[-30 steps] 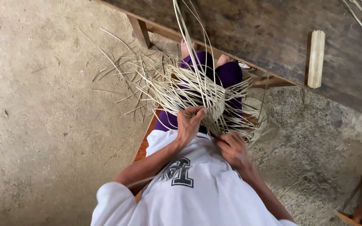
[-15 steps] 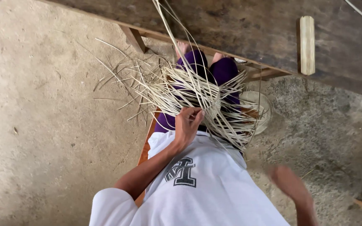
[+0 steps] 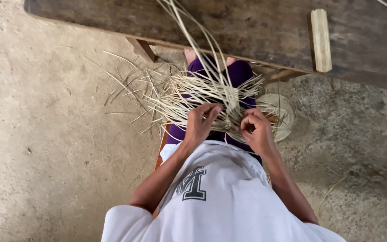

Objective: Weave a hat using natural fiber strands.

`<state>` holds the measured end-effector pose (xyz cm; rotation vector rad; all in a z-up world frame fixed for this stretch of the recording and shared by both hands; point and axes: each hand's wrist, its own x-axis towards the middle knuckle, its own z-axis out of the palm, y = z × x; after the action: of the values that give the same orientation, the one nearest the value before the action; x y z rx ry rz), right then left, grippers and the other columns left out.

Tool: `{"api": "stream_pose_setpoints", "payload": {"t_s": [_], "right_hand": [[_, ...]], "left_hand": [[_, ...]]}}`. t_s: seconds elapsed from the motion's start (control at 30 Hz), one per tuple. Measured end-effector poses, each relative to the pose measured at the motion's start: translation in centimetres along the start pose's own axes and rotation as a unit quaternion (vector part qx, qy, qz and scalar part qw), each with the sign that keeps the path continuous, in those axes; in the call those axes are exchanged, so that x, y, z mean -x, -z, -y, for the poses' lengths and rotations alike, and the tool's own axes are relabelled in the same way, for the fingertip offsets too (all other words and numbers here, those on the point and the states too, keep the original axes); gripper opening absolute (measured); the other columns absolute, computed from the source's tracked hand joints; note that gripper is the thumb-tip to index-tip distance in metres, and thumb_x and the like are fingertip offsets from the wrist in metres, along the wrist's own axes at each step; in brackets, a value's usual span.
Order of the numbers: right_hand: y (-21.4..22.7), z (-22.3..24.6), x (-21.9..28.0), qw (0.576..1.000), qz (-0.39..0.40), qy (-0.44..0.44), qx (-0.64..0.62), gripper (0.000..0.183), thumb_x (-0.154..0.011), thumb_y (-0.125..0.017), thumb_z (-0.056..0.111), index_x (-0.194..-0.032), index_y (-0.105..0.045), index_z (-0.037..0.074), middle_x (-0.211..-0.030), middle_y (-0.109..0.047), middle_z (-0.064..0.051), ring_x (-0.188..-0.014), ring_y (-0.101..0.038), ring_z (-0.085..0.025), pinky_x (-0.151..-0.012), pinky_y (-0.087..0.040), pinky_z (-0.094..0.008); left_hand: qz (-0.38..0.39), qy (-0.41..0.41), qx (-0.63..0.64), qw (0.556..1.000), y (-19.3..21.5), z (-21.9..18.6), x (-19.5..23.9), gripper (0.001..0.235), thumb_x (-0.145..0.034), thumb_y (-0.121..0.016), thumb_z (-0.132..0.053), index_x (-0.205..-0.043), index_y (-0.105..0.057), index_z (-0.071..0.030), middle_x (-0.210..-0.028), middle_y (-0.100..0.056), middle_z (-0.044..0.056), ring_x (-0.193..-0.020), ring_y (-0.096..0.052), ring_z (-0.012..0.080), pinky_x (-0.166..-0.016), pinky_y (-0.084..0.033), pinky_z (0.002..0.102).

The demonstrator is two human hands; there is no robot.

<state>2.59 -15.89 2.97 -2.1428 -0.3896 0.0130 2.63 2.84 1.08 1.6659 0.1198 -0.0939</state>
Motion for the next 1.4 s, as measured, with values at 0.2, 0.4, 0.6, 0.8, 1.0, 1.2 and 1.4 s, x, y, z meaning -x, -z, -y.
{"api": "stream_pose_setpoints", "payload": {"t_s": [0.2,0.4,0.6,0.8,1.0,1.2,1.4], "right_hand": [[0.1,-3.1,0.4,0.989,0.042,-0.064,-0.127,0.013,-0.085,-0.063,-0.002,-0.078,-0.054,0.005,-0.083,-0.053,-0.012,-0.078,-0.057,-0.029,-0.065,-0.046,-0.045],[-0.6,-0.8,0.8,0.996,0.087,0.022,0.005,0.044,-0.079,-0.074,0.030,-0.084,-0.036,0.008,-0.091,-0.036,-0.015,-0.074,-0.048,-0.035,-0.059,-0.047,-0.049],[-1.6,-1.0,1.6,0.989,0.070,0.010,0.130,0.089,-0.071,-0.076,0.012,-0.136,-0.015,0.008,-0.142,-0.015,-0.023,-0.126,-0.024,-0.048,-0.086,-0.030,-0.074],[-3.1,-4.4,2.4,0.939,0.140,-0.039,0.312,0.093,-0.069,-0.076,0.015,-0.141,-0.019,0.000,-0.118,-0.044,-0.028,-0.106,-0.047,-0.047,-0.084,-0.041,-0.062],[-6.6,-12.8,7.3,0.907,0.097,0.112,0.395,0.023,-0.074,-0.059,0.020,-0.096,-0.061,0.013,-0.089,-0.054,-0.006,-0.075,-0.059,-0.027,-0.059,-0.047,-0.037],[-5.1,-8.9,8.0,0.893,0.124,0.139,0.411,0.006,-0.079,-0.055,0.021,-0.079,-0.060,0.017,-0.080,-0.045,0.000,-0.061,-0.057,-0.021,-0.048,-0.044,-0.032],[-5.0,-6.9,7.4,0.916,0.124,0.083,0.372,0.007,-0.076,-0.060,0.016,-0.081,-0.060,0.011,-0.083,-0.047,-0.005,-0.064,-0.060,-0.027,-0.049,-0.046,-0.032]], "left_hand": [[0.060,0.047,-0.010,0.997,1.0,1.4,1.1,0.027,-0.091,-0.059,-0.034,-0.088,-0.070,-0.009,-0.066,-0.064,0.009,-0.061,-0.058,0.0141,-0.057,-0.046,0.029],[0.314,0.133,0.019,0.940,0.4,1.2,1.9,0.029,-0.088,-0.054,-0.034,-0.080,-0.071,-0.011,-0.069,-0.068,0.010,-0.069,-0.066,0.0199,-0.066,-0.051,0.031],[0.324,0.064,-0.062,0.942,0.5,0.6,1.5,0.029,-0.091,-0.050,-0.020,-0.093,-0.065,0.005,-0.080,-0.064,0.028,-0.080,-0.062,0.0474,-0.071,-0.048,0.048],[0.403,0.210,-0.029,0.890,0.7,0.4,0.1,0.063,-0.080,-0.054,-0.058,-0.109,-0.064,-0.002,-0.108,-0.063,0.022,-0.105,-0.058,0.0384,-0.088,-0.047,0.045],[0.125,0.375,0.386,0.834,-0.9,6.2,-3.4,0.085,-0.085,-0.056,-0.054,-0.135,-0.029,0.008,-0.136,-0.035,0.031,-0.124,-0.038,0.0422,-0.104,-0.031,0.053],[-0.035,0.254,0.411,0.875,5.2,8.3,-8.1,0.026,-0.087,-0.059,-0.019,-0.097,-0.048,0.002,-0.086,-0.059,0.020,-0.089,-0.064,0.0333,-0.079,-0.050,0.053],[-0.116,0.181,0.352,0.911,10.5,8.6,-9.4,0.018,-0.091,-0.052,-0.014,-0.098,-0.056,0.001,-0.090,-0.062,0.018,-0.084,-0.066,0.0272,-0.079,-0.053,0.040]]}}
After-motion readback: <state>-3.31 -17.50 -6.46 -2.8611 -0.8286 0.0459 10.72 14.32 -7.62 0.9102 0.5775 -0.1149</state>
